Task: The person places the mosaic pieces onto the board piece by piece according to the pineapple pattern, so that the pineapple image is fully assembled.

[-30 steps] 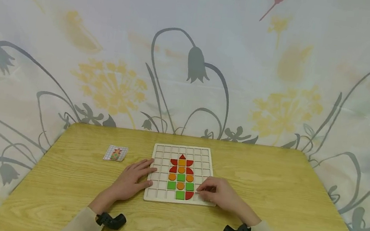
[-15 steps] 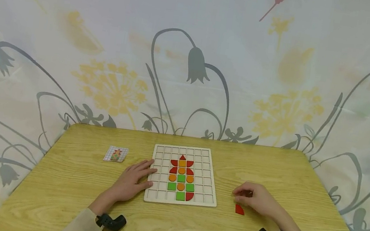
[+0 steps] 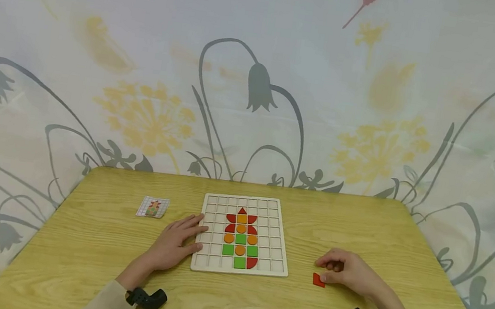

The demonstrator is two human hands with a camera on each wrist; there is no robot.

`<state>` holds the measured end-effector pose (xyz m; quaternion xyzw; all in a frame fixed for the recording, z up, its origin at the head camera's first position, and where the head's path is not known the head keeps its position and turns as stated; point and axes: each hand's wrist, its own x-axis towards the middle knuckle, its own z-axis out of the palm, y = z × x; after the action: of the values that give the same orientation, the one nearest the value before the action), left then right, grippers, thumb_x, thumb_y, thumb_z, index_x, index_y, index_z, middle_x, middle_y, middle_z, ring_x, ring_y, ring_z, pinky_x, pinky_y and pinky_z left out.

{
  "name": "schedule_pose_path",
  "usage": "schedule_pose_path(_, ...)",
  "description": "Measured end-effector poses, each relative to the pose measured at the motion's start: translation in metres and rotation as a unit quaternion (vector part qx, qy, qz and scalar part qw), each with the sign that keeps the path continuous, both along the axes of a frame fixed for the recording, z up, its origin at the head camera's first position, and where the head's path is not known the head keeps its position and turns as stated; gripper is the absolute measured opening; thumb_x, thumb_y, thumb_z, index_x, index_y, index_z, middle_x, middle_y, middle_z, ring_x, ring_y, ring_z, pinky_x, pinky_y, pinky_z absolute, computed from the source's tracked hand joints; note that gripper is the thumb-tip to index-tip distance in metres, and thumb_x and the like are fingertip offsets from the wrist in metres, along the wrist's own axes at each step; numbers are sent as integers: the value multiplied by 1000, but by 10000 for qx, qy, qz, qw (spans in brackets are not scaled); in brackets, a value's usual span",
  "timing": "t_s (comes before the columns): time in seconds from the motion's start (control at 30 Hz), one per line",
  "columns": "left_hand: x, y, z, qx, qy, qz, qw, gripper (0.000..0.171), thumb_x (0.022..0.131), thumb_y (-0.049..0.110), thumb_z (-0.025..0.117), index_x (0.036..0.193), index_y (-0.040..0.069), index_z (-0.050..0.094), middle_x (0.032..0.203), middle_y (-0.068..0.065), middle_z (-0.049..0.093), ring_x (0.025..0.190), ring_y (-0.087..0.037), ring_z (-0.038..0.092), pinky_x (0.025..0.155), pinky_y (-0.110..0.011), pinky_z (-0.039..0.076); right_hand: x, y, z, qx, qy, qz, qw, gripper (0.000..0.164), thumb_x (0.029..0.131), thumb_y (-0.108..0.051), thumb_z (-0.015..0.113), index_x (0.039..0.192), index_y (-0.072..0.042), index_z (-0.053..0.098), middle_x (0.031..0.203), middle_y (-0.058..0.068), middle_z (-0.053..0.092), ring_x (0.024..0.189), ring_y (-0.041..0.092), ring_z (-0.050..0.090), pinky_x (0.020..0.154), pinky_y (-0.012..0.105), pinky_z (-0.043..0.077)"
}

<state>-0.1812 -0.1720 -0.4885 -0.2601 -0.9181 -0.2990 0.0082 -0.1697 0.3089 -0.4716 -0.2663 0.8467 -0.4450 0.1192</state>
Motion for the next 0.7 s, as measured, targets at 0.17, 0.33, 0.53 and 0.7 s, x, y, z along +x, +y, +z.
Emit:
schedule_pose_path(0.17, 1, 0, 1, 10, -11, 30, 10000, 48, 100, 30, 61, 144, 10, 55, 160, -11, 31, 148, -37, 22, 112, -65, 18, 1, -4, 4, -35, -157, 87, 9998, 27, 87, -16, 78, 112, -6, 73, 102, 7, 64, 72, 13, 46, 62, 26, 42)
schedule_pose_path(0.33, 1, 0, 1, -12, -40, 32, 10000, 48, 100, 30, 60, 144, 11, 55, 161, -10, 31, 148, -36, 22, 112, -65, 18, 2, -7, 5, -130, -196, 249, 9994, 28, 87, -14, 78, 113, -5, 73, 104, 10, 63, 81, 13, 54, 67, 24, 46)
schedule_pose_path(0.53, 1, 1, 1, -18, -60, 38, 10000, 48, 100, 30, 61, 144, 12, 55, 161, -10, 31, 148, -36, 21, 113, -65, 18, 4, -9, 5, -145, -80, 316, 9994, 21, 88, -13, 78, 107, -4, 75, 100, 9, 62, 85, 14, 58, 71, 24, 49)
schedule_pose_path(0.7, 2, 1, 2, -14, -71, 54, 10000, 48, 100, 30, 61, 144, 11, 55, 160, -10, 31, 148, -36, 22, 113, -64, 18, 3, -10, 5, -47, -95, 251, 9996, 17, 87, -14, 78, 103, -8, 76, 100, 6, 62, 85, 12, 57, 72, 24, 49)
